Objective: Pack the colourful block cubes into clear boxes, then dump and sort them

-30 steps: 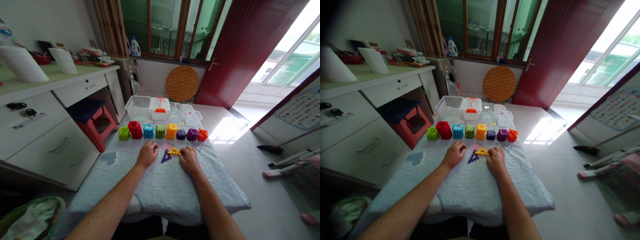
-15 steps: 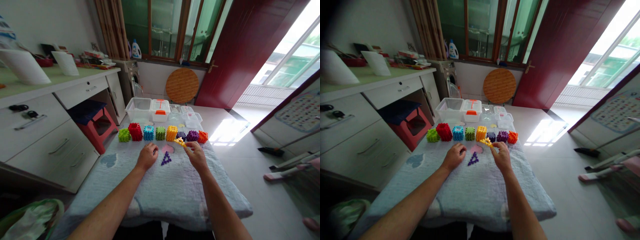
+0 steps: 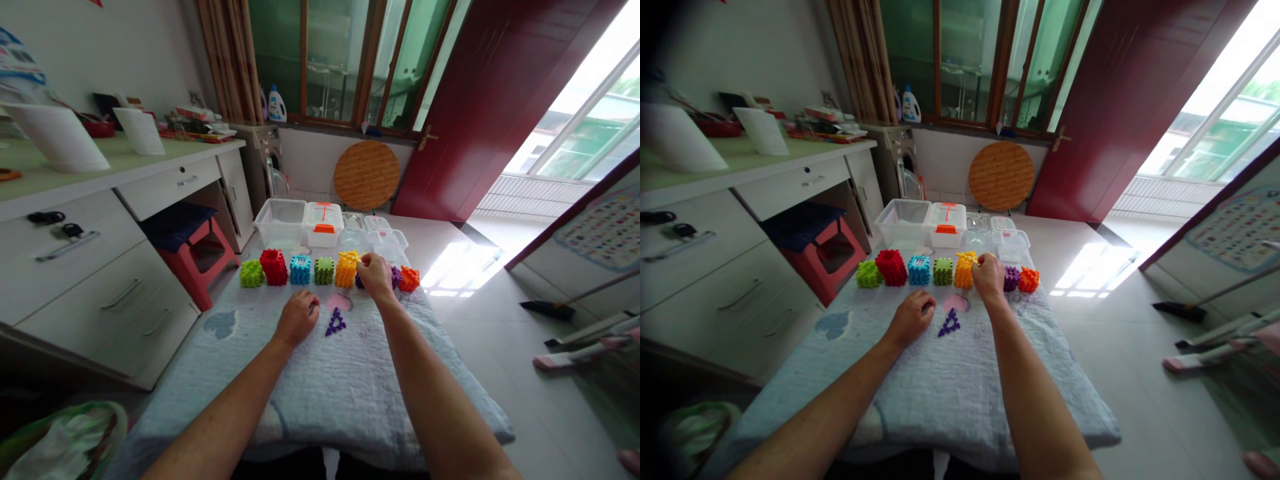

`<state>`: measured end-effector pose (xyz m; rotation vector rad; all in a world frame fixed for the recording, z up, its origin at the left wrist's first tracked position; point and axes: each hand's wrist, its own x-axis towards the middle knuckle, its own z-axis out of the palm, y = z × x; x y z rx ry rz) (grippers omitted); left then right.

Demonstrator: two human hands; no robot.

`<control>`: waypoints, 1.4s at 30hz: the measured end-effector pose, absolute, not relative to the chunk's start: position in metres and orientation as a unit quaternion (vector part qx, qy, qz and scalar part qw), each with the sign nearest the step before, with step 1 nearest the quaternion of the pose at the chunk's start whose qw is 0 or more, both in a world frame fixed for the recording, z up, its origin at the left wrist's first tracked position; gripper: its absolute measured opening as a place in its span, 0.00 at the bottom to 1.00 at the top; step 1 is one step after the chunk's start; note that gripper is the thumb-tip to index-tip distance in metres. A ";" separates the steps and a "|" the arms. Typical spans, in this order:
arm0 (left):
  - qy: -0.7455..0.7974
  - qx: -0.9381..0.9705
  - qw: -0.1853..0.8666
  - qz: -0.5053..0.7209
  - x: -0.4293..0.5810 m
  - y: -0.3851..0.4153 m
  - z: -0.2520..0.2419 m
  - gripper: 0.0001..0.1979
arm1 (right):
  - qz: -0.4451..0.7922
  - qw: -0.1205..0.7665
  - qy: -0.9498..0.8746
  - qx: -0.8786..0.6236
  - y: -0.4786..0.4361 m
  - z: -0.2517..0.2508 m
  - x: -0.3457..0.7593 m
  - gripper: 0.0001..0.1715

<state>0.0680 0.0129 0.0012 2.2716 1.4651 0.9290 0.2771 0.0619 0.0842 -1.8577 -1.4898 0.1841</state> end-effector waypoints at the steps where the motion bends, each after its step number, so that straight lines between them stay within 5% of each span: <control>1: 0.508 0.786 0.142 0.323 0.068 0.013 0.001 0.07 | 0.070 0.369 -0.578 -0.725 0.063 0.082 0.276 0.08; 13: 0.516 0.787 0.130 0.311 0.068 0.014 0.001 0.07 | 0.102 0.462 -0.585 -0.659 0.018 0.062 0.282 0.15; 17: 0.509 0.791 0.134 0.311 0.068 0.014 0.002 0.07 | 0.174 0.398 -0.698 -0.570 -0.017 0.037 0.276 0.14; 24: 0.506 0.794 0.127 0.311 0.068 0.013 0.003 0.07 | 0.153 0.265 -0.789 -0.532 -0.038 0.015 0.256 0.40; 42: 0.505 0.794 0.135 0.311 0.067 0.014 0.002 0.07 | 0.104 0.323 -0.741 -0.580 -0.034 0.010 0.262 0.16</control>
